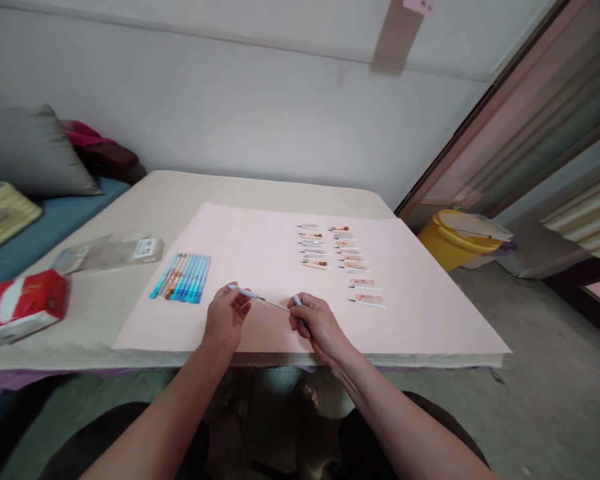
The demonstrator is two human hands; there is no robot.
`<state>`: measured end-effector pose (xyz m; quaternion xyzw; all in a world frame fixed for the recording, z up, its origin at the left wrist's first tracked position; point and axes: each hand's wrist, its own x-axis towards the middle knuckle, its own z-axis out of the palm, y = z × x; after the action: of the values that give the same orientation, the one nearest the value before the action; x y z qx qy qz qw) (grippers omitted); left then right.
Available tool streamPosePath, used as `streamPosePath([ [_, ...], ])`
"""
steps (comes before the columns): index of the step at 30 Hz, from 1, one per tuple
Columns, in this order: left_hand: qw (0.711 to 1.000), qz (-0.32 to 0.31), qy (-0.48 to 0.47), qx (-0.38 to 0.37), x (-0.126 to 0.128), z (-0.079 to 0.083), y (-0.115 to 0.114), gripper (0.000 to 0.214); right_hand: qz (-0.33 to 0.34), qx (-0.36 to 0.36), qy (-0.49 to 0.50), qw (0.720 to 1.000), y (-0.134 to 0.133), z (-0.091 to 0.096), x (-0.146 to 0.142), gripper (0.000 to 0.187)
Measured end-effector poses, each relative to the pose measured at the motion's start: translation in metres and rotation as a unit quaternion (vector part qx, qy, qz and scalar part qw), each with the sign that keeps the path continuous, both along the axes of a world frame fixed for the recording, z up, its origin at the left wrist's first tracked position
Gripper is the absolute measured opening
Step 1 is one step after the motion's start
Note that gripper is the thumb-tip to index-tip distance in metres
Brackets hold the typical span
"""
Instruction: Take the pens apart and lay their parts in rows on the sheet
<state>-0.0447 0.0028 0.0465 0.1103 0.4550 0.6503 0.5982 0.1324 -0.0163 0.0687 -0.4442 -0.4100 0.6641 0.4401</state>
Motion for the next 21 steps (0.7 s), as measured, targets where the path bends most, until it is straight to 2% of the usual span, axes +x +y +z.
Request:
streamPosePath([
  [14, 0.999, -0.038, 0.005, -0.009, 0.007, 0.003, -0.005, 0.018, 0.005, 0.005, -0.013, 1.000, 0.000, -0.001, -0.001, 0.007],
  [18, 0.999, -0.048, -0.003, -0.026, 0.012, 0.001, -0.007, 0.017, 0.001, 0.028, -0.076, 0.997, 0.000, 0.000, -0.001, 0.008],
  [21, 0.997, -0.059, -0.009, -0.046, 0.016, -0.001, -0.009, 0.015, -0.011, 0.099, -0.160, 0.982, -0.001, 0.003, -0.001, 0.007],
])
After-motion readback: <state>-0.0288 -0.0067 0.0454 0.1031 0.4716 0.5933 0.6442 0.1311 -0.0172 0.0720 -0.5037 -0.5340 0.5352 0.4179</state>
